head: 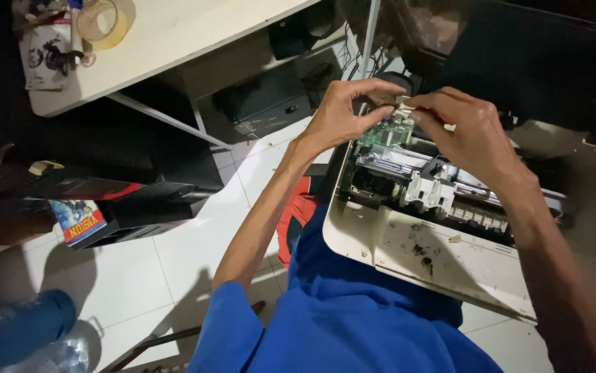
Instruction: Repairing a printer by connecting internal cables and securing components with a screwdriver.
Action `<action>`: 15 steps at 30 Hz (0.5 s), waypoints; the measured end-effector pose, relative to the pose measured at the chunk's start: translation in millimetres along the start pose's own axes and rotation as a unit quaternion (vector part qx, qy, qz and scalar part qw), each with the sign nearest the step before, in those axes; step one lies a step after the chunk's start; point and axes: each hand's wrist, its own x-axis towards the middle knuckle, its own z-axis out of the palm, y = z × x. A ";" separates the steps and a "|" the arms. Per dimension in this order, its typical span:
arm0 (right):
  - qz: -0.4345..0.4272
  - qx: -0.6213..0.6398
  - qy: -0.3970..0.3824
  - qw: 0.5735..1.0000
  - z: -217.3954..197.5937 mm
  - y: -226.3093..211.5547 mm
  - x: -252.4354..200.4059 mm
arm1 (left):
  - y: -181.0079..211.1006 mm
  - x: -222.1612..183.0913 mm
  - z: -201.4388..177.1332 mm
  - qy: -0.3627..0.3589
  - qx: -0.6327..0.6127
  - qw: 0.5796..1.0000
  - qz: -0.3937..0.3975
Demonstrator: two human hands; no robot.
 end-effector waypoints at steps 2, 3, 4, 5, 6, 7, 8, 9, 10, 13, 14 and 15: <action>-0.006 -0.007 -0.003 1.000 1.5 4.3 -2.2 | 2.1 -0.9 -0.4 -0.003 0.002 1.000 -0.001; -0.011 -0.013 -0.006 1.000 2.5 6.0 -3.2 | 3.4 -1.7 -1.0 -0.006 0.003 1.000 -0.002; -0.012 -0.012 -0.006 1.000 3.7 8.8 -4.6 | 0.4 -2.5 -1.0 -0.005 0.003 1.000 -0.003; -0.043 -0.032 0.005 0.999 4.7 11.9 -5.8 | -2.7 -3.1 -0.8 -0.007 0.006 1.000 0.005; -0.074 -0.051 0.016 0.996 5.8 14.9 -7.1 | -5.8 -3.8 -0.6 -0.009 0.008 1.000 0.013; -0.074 -0.051 0.015 0.996 7.2 15.5 -6.6 | -5.4 -4.1 -0.6 -0.009 0.009 1.000 0.012; -0.085 -0.050 0.024 0.995 8.6 15.9 -6.2 | -4.9 -4.6 -0.6 -0.006 0.001 1.000 0.002; -0.097 -0.049 0.032 0.994 9.8 16.5 -5.6 | -4.4 -4.7 -0.6 -0.003 -0.007 1.000 -0.008; -0.097 -0.049 0.032 0.994 10.8 17.0 -5.9 | -3.8 -5.2 -1.2 -0.002 -0.006 1.000 -0.009; -0.087 -0.039 0.038 0.995 12.9 17.6 -6.9 | -1.6 -7.1 -2.7 -0.003 -0.009 1.000 -0.026; -0.060 -0.020 0.029 0.998 13.4 17.4 -7.2 | -0.9 -8.2 -3.0 0.001 -0.010 1.000 -0.027; -0.034 -0.002 0.021 0.999 13.1 17.4 -6.7 | -0.3 -7.9 -3.5 0.004 -0.011 1.000 -0.026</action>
